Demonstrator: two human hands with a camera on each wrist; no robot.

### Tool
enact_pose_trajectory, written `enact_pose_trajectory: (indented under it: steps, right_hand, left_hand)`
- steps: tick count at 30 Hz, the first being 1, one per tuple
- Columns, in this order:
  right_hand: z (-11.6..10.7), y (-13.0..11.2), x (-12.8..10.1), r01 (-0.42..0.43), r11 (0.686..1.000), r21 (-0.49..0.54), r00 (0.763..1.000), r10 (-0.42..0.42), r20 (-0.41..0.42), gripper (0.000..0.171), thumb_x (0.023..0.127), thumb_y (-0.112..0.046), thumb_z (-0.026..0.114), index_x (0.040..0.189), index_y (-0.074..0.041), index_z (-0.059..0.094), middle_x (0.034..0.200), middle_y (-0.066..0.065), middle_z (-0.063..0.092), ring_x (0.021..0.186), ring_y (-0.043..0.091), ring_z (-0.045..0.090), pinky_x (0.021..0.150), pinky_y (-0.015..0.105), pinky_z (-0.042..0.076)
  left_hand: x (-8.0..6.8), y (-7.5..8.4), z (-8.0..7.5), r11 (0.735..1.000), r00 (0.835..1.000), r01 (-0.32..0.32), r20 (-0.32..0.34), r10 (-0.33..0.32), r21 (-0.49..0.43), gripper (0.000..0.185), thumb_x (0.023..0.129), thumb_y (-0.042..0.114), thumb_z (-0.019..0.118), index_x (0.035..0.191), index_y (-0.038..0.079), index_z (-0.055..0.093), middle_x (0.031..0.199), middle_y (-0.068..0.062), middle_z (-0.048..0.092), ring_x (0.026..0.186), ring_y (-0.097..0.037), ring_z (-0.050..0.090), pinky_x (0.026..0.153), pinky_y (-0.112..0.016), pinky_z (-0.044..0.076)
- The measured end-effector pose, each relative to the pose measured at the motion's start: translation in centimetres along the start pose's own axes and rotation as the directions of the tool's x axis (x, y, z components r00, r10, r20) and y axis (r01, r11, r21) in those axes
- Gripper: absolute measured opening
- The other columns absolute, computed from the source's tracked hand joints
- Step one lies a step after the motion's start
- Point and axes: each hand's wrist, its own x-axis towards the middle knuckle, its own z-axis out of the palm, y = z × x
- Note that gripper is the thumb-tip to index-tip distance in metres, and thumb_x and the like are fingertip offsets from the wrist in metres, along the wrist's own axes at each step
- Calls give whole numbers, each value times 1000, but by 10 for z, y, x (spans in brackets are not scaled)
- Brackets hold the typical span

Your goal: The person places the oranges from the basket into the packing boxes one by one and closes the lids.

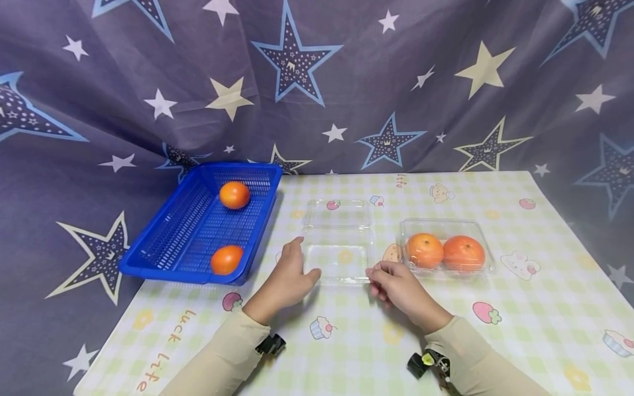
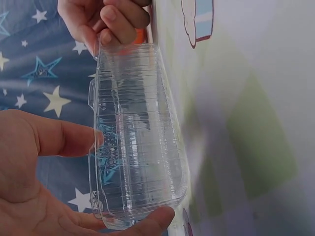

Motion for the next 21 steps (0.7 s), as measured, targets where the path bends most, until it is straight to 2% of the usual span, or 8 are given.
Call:
enact_pose_trajectory:
  steps: [5, 11, 21]
  right_hand:
    - [-1, 1, -1, -6, 1000, 29, 1000, 5, 13, 28, 103, -22, 59, 81, -4, 55, 64, 2, 55, 51, 12, 43, 47, 25, 39]
    - [-1, 2, -1, -4, 1000, 16, 1000, 4, 18, 29, 102, -23, 60, 81, -3, 56, 65, 2, 55, 52, 12, 43, 47, 26, 39]
    - [-2, 2, -1, 14, 1000, 24, 1000, -14, 23, 30, 102, -23, 61, 81, -2, 55, 65, 3, 56, 51, 12, 42, 45, 26, 38]
  left_hand:
    - [0, 1, -1, 1000, 1000, 0, 14, 0, 18, 86, 94, 19, 68, 158, -8, 18, 158, -33, 27, 146, -47, 37, 122, -56, 31]
    - [-2, 5, -7, 998, 1000, -17, -8, 17, 54, 87, 94, 18, 70, 158, -9, 18, 159, -32, 25, 145, -46, 39, 122, -55, 31]
    - [-11, 18, -23, 977, 991, -128, -27, 134, 171, 87, 92, 20, 72, 156, -11, 21, 157, -33, 28, 147, -46, 33, 124, -54, 27]
